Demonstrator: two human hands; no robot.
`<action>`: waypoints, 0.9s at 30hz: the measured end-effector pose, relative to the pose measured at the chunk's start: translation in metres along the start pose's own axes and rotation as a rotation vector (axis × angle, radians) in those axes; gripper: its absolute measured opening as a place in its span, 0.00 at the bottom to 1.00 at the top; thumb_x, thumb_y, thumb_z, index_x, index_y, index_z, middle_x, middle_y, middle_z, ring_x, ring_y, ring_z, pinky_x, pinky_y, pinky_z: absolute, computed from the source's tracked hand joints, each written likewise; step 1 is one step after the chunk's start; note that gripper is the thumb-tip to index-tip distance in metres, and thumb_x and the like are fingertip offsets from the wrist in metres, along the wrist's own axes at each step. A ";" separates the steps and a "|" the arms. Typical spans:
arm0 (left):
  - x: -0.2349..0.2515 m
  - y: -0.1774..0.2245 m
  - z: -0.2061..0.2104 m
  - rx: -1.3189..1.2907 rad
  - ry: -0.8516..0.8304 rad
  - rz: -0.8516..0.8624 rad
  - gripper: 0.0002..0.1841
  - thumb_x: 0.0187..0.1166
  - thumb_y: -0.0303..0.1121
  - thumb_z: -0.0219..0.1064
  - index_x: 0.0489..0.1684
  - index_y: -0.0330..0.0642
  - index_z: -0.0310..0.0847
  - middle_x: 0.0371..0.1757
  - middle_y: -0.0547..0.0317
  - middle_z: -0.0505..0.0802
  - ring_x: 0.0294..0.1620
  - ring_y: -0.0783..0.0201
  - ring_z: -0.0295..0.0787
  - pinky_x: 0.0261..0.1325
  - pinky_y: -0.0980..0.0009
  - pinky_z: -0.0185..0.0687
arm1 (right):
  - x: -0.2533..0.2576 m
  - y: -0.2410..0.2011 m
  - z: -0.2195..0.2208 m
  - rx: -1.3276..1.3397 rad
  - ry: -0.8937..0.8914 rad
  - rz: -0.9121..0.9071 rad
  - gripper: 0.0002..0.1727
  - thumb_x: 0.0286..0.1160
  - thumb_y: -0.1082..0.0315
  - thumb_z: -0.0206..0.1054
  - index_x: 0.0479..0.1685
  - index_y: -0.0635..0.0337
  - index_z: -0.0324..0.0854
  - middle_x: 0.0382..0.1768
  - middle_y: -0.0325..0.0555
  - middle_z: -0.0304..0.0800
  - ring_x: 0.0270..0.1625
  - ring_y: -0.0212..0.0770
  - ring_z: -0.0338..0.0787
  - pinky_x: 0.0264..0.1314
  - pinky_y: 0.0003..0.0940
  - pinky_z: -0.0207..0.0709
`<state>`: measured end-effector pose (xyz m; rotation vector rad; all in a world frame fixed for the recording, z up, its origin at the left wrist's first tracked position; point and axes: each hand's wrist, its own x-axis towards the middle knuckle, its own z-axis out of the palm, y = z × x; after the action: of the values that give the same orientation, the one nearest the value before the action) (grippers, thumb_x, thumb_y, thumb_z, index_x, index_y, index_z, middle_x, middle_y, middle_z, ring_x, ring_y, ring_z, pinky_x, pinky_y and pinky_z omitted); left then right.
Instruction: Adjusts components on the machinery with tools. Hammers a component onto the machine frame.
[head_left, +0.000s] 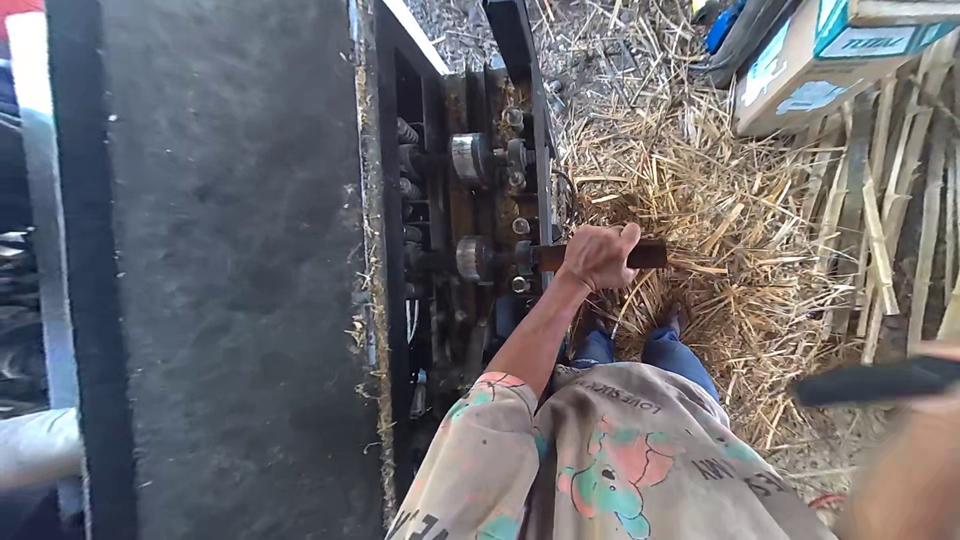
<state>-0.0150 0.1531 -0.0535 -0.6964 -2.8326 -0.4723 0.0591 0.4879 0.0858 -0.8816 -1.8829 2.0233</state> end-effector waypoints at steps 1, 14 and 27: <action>0.002 -0.001 -0.003 -0.013 -0.004 -0.005 0.22 0.50 0.52 0.79 0.30 0.44 0.83 0.18 0.56 0.86 0.16 0.55 0.86 0.16 0.56 0.76 | -0.023 0.028 0.025 -0.043 -0.176 0.081 0.17 0.91 0.63 0.38 0.34 0.50 0.69 0.12 0.29 0.75 0.13 0.29 0.79 0.21 0.28 0.82; 0.001 0.000 -0.007 -0.037 -0.144 0.005 0.21 0.54 0.51 0.77 0.34 0.44 0.82 0.20 0.54 0.87 0.20 0.52 0.88 0.21 0.53 0.79 | -0.018 0.069 0.022 -0.017 -0.414 0.421 0.21 0.97 0.54 0.34 0.53 0.55 0.71 0.16 0.32 0.72 0.08 0.29 0.71 0.09 0.28 0.77; 0.004 -0.004 -0.005 -0.027 0.062 -0.050 0.21 0.50 0.52 0.78 0.24 0.45 0.78 0.16 0.57 0.84 0.16 0.56 0.84 0.15 0.57 0.72 | -0.004 0.053 0.017 -0.053 -0.630 0.490 0.21 0.94 0.51 0.40 0.58 0.54 0.71 0.18 0.34 0.74 0.10 0.31 0.74 0.11 0.30 0.79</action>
<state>-0.0198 0.1496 -0.0490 -0.6055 -2.7962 -0.5322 0.0640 0.4644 0.0353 -0.8441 -2.1893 2.8196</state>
